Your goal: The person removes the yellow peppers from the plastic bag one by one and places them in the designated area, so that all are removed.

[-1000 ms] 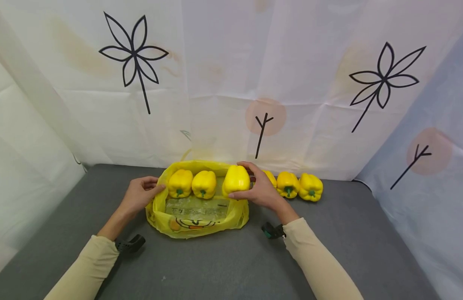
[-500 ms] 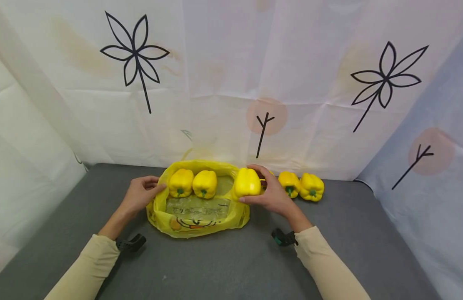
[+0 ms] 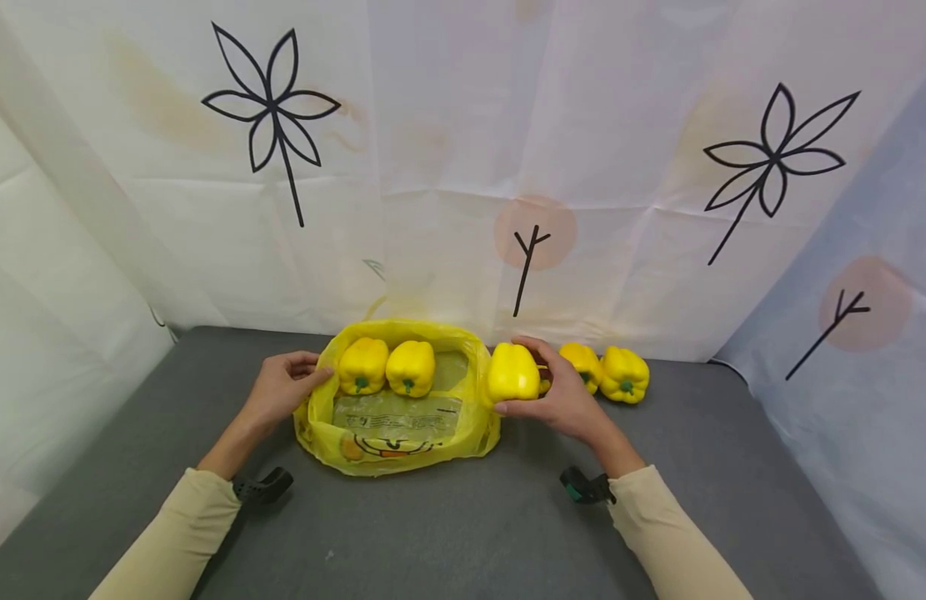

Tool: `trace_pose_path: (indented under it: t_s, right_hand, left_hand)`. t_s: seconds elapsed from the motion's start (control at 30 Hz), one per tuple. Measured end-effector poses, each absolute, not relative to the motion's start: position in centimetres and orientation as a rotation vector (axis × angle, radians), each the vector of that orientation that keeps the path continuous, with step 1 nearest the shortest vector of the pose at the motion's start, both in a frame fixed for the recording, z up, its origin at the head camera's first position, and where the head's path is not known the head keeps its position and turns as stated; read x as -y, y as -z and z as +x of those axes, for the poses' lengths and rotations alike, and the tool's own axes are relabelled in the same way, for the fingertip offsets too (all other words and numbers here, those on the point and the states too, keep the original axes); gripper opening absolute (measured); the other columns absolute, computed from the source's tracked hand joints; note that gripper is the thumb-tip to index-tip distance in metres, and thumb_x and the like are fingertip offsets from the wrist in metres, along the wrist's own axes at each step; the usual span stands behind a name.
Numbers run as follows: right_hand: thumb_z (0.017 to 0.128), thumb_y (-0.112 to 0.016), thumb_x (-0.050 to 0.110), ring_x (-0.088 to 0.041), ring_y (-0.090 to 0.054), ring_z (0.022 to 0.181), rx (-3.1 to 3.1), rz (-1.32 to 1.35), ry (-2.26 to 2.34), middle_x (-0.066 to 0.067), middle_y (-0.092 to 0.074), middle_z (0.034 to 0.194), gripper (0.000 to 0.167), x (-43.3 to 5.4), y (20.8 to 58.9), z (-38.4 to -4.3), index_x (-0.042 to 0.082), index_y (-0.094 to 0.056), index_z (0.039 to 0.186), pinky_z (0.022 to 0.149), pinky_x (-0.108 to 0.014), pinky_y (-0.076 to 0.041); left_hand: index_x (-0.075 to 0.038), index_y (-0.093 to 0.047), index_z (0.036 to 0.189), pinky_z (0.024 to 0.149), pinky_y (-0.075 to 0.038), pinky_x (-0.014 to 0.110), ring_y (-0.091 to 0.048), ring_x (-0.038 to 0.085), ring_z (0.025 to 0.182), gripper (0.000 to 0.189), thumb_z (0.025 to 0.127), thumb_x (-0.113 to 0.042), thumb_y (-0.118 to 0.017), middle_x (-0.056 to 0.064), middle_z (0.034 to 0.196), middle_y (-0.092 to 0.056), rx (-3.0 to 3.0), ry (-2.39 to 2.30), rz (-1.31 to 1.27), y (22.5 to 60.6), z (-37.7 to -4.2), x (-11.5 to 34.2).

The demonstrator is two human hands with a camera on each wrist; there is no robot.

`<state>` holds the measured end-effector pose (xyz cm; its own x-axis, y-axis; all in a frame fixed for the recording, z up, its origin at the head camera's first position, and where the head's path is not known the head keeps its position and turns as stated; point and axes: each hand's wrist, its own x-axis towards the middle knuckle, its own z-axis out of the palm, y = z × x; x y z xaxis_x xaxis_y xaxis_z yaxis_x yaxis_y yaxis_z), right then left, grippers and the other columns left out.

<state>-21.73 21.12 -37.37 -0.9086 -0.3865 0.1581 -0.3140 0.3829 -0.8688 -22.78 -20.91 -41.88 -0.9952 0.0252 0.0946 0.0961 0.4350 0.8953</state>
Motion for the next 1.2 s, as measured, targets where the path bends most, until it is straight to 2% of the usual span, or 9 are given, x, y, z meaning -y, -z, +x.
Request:
trace_pose_path:
  t_s: [0.3, 0.7, 1.2]
  right_hand:
    - [0.08, -0.089, 0.014, -0.034, -0.055, 0.116, -2.595, -0.607, 1.57, -0.013, -0.041, 0.147, 0.089, -22.5, 38.0, -21.4, 0.013, -0.039, 0.154, 0.089, -0.037, -0.053]
    - [0.083, -0.086, 0.013, -0.033, -0.05, 0.123, -2.638, -0.572, 1.544, -0.014, -0.039, 0.15, 0.088, -24.3, 38.8, -20.7, 0.008, -0.036, 0.156, 0.091, -0.025, -0.049]
    - [0.085, -0.084, 0.009, -0.02, -0.055, 0.113, -2.592, -0.53, 1.617, -0.015, -0.039, 0.149, 0.083, -25.5, 39.9, -20.4, 0.007, -0.037, 0.154, 0.088, -0.028, -0.052]
  left_hand:
    - [0.007, -0.067, 0.122, 0.074, -0.054, 0.03, -0.065, 0.023, 0.09, 0.032, 0.1, -0.016, -0.067, 0.015, 0.101, -0.07, 2.605, 1.624, -0.114, 41.9, -22.8, 20.9]
    - [0.006, -0.066, 0.123, 0.074, -0.055, 0.03, -0.066, 0.026, 0.093, 0.032, 0.1, -0.017, -0.066, 0.016, 0.103, -0.07, 2.609, 1.624, -0.109, 41.9, -22.8, 20.9]
    - [0.007, -0.066, 0.123, 0.074, -0.055, 0.029, -0.066, 0.025, 0.093, 0.033, 0.1, -0.017, -0.066, 0.016, 0.104, -0.07, 2.608, 1.635, -0.101, 41.8, -22.8, 20.9]
